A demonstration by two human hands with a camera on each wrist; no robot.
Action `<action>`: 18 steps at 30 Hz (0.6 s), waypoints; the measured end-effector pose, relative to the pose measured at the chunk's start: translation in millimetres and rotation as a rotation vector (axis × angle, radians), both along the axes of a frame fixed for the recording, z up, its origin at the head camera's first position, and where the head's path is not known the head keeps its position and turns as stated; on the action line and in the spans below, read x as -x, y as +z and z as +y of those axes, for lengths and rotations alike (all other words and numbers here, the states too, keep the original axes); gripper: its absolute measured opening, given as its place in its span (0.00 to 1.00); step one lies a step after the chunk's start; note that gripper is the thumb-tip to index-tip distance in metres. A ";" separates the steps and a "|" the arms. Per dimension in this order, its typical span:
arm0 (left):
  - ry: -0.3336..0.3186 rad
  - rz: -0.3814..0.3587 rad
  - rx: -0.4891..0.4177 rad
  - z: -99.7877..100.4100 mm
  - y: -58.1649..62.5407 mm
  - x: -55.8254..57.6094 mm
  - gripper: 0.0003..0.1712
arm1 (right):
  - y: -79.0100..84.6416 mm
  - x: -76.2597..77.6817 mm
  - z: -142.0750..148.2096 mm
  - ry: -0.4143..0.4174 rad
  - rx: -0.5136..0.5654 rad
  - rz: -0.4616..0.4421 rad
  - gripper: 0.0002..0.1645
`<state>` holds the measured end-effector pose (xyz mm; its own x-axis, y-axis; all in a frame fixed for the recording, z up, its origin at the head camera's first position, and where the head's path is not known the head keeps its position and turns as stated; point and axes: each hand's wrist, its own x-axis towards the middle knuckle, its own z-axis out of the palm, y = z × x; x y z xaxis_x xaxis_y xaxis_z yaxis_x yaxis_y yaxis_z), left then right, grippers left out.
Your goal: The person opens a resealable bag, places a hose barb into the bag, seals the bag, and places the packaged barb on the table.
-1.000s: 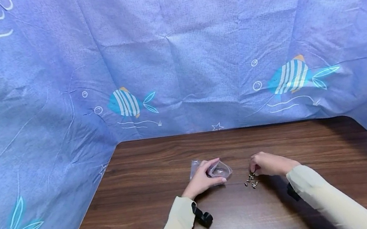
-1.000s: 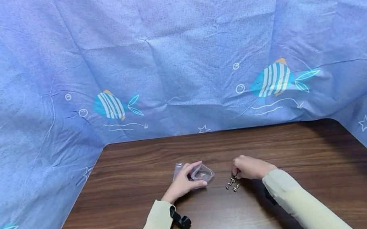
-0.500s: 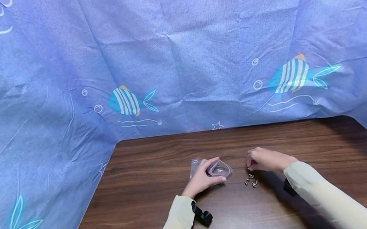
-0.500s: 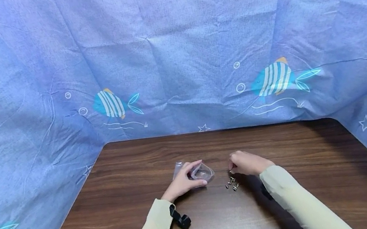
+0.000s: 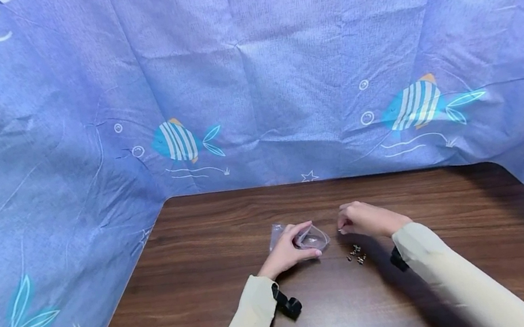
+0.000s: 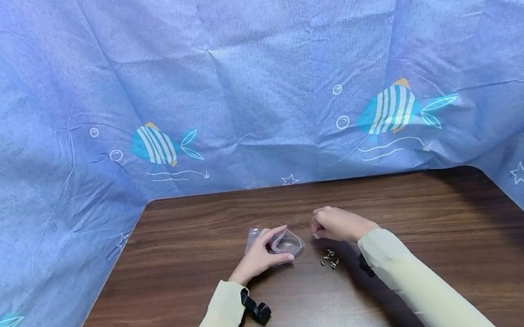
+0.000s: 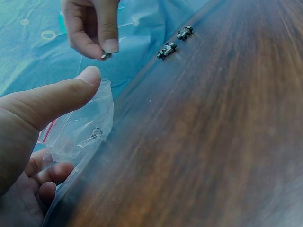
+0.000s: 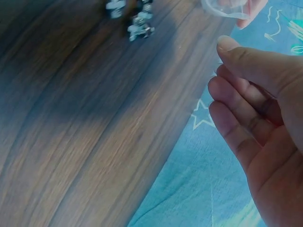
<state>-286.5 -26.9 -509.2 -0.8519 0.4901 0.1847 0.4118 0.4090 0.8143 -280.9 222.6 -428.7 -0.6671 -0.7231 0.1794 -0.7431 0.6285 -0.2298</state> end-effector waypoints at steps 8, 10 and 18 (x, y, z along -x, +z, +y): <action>-0.007 -0.001 -0.003 -0.5 -0.4 0.0 0.42 | 4.8 3.1 -15.7 0.007 0.006 -0.008 0.02; -0.007 -0.003 0.000 -0.4 -0.5 -0.4 0.42 | 5.7 3.9 -19.4 0.015 0.011 -0.006 0.03; 0.001 -0.009 -0.002 0.1 1.5 -2.0 0.42 | 7.7 4.8 -31.1 0.030 0.029 0.003 0.02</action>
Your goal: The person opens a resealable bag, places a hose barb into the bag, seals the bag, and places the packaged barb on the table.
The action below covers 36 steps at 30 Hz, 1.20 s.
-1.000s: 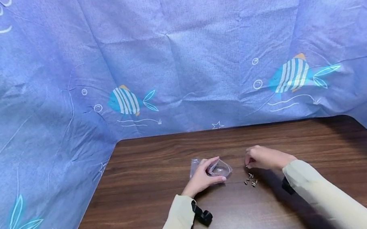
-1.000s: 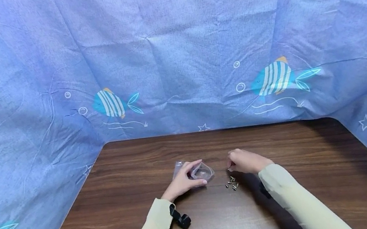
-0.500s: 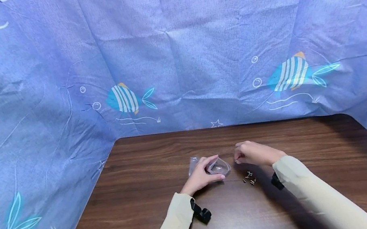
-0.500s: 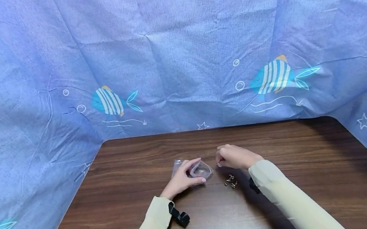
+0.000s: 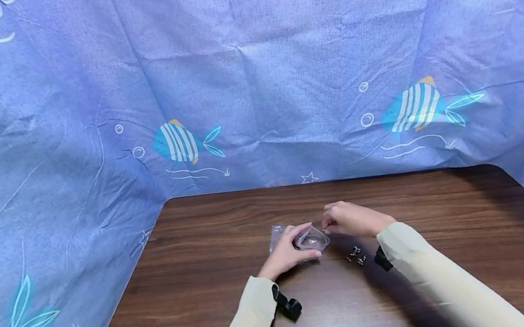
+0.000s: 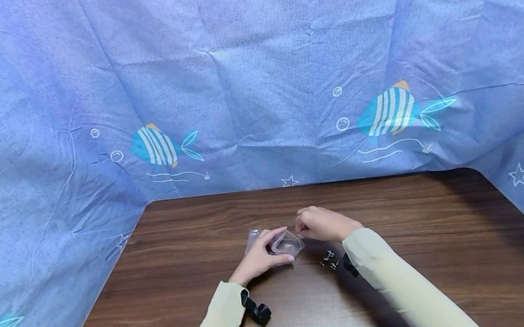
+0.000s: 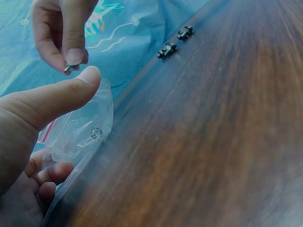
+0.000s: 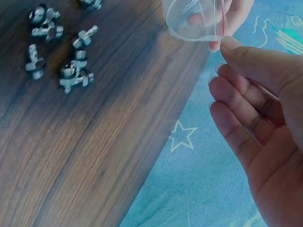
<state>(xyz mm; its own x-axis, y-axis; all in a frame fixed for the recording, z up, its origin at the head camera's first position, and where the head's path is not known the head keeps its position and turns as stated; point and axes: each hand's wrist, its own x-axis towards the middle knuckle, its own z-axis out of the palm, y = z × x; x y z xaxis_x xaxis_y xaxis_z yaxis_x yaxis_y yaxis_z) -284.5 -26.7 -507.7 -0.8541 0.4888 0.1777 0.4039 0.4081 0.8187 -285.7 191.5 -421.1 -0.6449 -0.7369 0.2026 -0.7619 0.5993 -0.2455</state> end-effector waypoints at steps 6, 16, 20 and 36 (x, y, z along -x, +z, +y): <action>0.011 0.001 0.001 0.8 -0.2 0.1 0.42 | -2.2 1.1 -4.6 0.023 -0.010 0.024 0.02; 0.006 0.003 0.000 1.7 -0.5 1.2 0.42 | -2.6 0.1 -8.1 -0.006 -0.020 -0.006 0.03; 0.003 0.008 0.000 1.9 -1.0 1.9 0.42 | -2.6 0.0 -6.8 -0.007 -0.023 -0.003 0.03; 0.010 0.015 0.000 0.7 -1.1 1.3 0.43 | -4.6 -3.0 10.2 -0.036 -0.017 -0.088 0.04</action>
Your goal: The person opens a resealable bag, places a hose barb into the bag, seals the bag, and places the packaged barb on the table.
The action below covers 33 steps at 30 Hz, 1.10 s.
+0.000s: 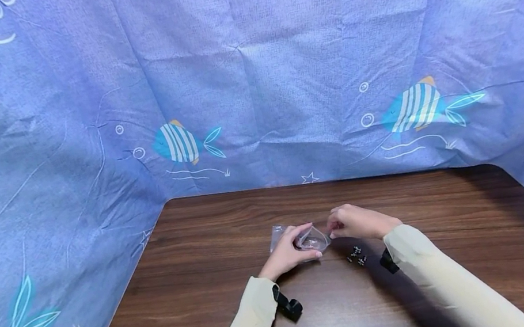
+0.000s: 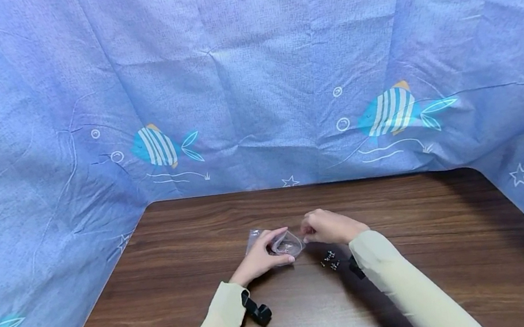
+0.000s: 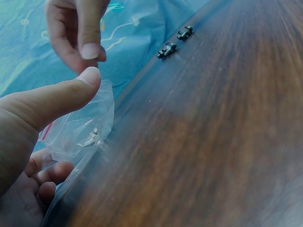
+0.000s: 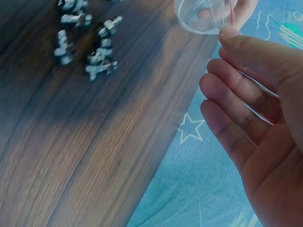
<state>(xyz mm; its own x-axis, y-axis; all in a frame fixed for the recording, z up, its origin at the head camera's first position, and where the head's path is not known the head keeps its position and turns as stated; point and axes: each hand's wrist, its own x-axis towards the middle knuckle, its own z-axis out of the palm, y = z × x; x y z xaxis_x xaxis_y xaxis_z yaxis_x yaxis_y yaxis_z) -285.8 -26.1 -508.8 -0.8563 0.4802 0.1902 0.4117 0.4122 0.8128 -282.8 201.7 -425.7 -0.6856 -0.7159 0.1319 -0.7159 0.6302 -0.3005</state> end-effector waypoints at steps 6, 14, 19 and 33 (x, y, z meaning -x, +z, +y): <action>-0.001 0.000 0.002 -0.3 -0.5 0.6 0.43 | -1.8 -2.7 10.0 -0.021 -0.012 -0.014 0.03; 0.002 -0.007 0.002 -0.7 -0.1 -0.3 0.43 | -7.6 -5.0 25.8 -0.031 -0.036 -0.045 0.04; -0.002 -0.011 -0.007 -0.5 1.2 -0.9 0.42 | -9.5 -7.3 32.8 -0.046 -0.055 -0.063 0.06; -0.001 -0.012 -0.009 -0.2 2.6 -2.0 0.43 | -16.9 -14.9 36.4 -0.045 -0.059 -0.169 0.02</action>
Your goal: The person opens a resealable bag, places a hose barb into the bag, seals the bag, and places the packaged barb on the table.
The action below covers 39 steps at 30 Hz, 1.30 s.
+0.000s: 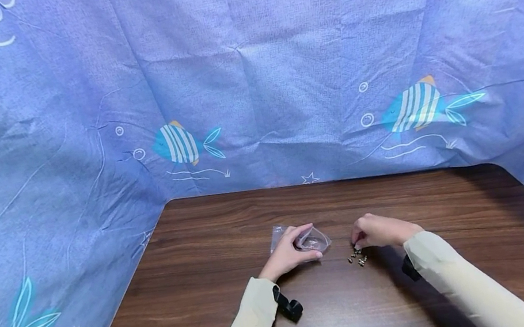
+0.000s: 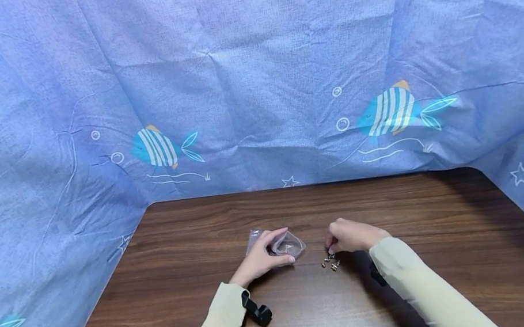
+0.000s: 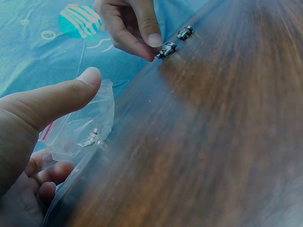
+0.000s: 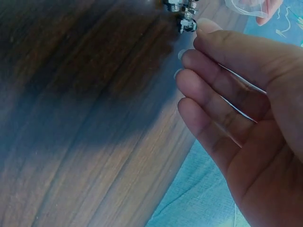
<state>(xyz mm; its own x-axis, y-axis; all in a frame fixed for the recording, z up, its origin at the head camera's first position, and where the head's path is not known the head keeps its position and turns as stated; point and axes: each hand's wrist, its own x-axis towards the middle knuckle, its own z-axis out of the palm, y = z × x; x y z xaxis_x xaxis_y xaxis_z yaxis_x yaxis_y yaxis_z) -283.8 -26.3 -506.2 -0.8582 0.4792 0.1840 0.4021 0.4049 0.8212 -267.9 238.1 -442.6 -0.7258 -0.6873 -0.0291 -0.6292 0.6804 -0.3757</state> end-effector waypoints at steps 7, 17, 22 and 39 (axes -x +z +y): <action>0.002 -0.007 0.004 0.2 -0.3 0.0 0.43 | -2.4 1.0 -0.9 0.028 -0.003 0.030 0.03; 0.002 -0.013 0.007 0.1 0.0 0.2 0.43 | -5.4 1.6 -0.4 0.015 -0.007 0.065 0.01; 0.003 -0.012 0.005 -0.4 0.2 -0.1 0.43 | -7.4 0.5 0.0 0.007 0.002 0.097 0.03; 0.006 -0.014 0.022 0.5 -1.9 1.9 0.43 | -10.5 1.6 -0.5 0.048 -0.010 0.168 0.06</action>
